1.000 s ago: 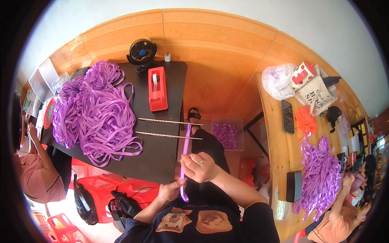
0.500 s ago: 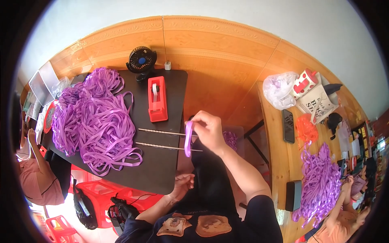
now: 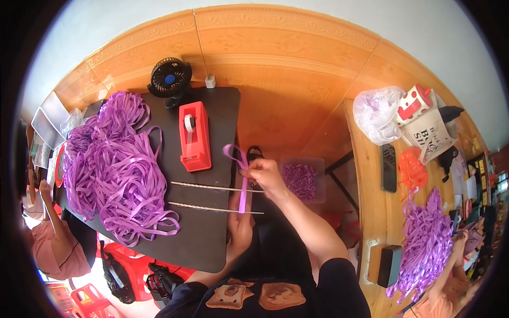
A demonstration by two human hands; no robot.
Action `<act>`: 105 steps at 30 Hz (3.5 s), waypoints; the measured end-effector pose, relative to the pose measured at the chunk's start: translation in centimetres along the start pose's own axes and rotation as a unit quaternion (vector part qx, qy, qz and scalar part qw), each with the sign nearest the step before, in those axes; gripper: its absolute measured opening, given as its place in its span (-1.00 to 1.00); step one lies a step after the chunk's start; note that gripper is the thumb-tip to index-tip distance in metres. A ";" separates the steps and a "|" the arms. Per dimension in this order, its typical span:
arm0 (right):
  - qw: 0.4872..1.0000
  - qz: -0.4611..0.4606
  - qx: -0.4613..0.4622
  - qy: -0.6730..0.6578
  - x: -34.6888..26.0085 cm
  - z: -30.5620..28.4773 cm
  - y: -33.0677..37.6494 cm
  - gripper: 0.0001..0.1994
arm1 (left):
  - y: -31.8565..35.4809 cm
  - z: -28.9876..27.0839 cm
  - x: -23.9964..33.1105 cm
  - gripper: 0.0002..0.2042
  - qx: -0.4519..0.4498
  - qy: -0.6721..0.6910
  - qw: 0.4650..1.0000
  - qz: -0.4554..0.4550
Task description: Wrapping long purple ribbons around two parallel metal rods and securing them with tape.
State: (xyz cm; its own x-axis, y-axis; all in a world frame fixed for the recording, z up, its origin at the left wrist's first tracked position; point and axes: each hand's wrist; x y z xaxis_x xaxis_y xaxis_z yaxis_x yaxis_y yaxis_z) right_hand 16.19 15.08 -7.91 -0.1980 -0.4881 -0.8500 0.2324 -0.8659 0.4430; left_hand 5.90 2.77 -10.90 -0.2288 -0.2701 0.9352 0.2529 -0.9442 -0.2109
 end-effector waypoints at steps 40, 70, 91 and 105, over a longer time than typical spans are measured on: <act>0.852 -0.197 0.222 0.432 10.9 1.4 13.7 -0.64 | -1.3 0.2 1.2 -0.85 0.016 0.203 0.970 -0.131; 0.995 0.023 -0.096 0.023 16.8 1.2 17.7 -0.59 | 3.8 -2.0 2.2 -0.76 -0.056 0.034 0.993 -0.101; 0.989 0.024 -0.131 0.067 14.4 3.1 20.6 -0.43 | 8.5 -5.8 2.8 -0.85 -0.005 0.111 0.969 -0.220; 0.959 -0.218 0.174 0.049 14.3 3.1 19.3 -0.71 | 8.9 -5.9 2.4 -0.91 0.000 0.095 0.988 -0.121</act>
State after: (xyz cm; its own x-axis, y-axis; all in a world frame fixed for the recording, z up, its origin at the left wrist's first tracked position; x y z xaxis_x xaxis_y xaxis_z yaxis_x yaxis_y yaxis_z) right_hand 14.86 -8.92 -10.62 -0.1096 -0.0731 -0.9913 -0.1871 -0.9780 0.0928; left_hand 2.02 -7.43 -12.21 -0.4544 -0.0675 0.8882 0.1701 -0.9854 0.0121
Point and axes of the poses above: each hand's wrist, its own y-axis away from the middle knuckle, its own z-axis out of the palm, x = y × z, and after that the axes turned 13 degrees about z, right-handed
